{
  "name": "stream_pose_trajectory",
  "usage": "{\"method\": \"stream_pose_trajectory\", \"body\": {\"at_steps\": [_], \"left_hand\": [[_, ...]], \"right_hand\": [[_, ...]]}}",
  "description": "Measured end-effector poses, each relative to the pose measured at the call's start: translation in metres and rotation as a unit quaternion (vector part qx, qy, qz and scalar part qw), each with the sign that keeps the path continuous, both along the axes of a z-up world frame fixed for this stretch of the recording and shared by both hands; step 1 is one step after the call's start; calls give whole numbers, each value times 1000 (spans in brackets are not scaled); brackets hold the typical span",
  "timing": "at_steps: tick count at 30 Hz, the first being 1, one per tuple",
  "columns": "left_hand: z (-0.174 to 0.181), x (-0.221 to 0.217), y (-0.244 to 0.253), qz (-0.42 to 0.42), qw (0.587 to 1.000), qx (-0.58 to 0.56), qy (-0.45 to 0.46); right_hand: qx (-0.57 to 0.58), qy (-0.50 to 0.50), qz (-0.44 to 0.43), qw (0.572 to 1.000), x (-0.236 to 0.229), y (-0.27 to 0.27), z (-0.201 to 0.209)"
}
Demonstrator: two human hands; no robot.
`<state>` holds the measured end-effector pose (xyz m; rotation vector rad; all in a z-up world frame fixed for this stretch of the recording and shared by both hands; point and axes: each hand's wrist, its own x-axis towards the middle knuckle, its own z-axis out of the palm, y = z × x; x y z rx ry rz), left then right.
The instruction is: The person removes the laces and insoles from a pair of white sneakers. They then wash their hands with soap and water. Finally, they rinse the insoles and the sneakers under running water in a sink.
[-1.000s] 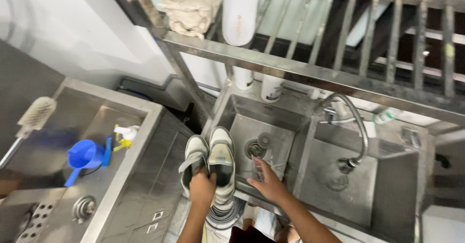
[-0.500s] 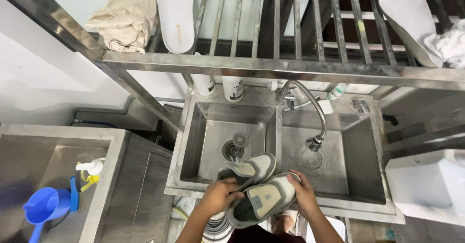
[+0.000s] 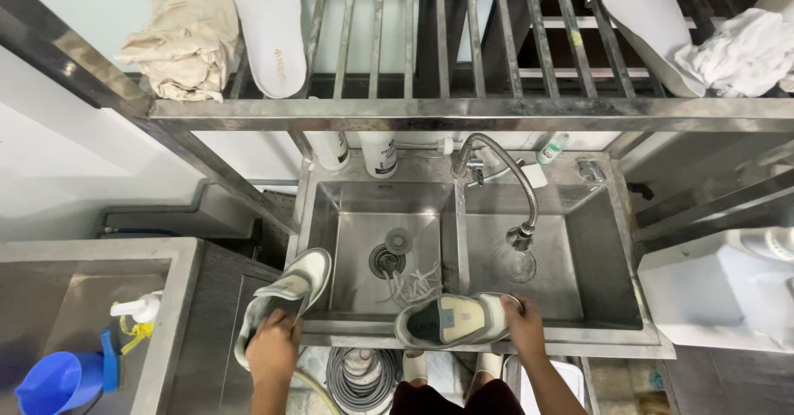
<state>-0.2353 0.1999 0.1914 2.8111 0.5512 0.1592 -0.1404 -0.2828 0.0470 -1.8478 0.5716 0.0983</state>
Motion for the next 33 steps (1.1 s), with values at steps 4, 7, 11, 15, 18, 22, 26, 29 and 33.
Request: {"method": "stream_pose_trajectory", "body": {"at_steps": [4,7,11,15,18,22,26,29,33], "left_hand": [[-14,-9,3,28,999,-21,30],[-1,-8,-2,29,1000,-12,2],[29,-3,-48,119,985,96,-73],[34,19,-151,89,963,-255,-1],[16,29,-217,-151,954,-241,-98],[-3,52,-234,-232,955,-122,141],[-3,54,-243,-259,957,-34,130],[0,55,-252,-246,952,4,180],[-13,58,-259,-238,944,41,223]], "right_hand": [[-239,-58,125,961,-3,-2,17],[-291,-97,195,932,-10,5,64],[-203,-124,339,910,-7,37,148],[-262,-85,426,862,-8,84,195],[-298,-45,442,845,-13,98,191],[-218,33,505,834,20,72,152],[62,42,447,891,63,0,108],[113,34,402,908,64,-26,78],[133,46,331,933,46,-37,55]]}}
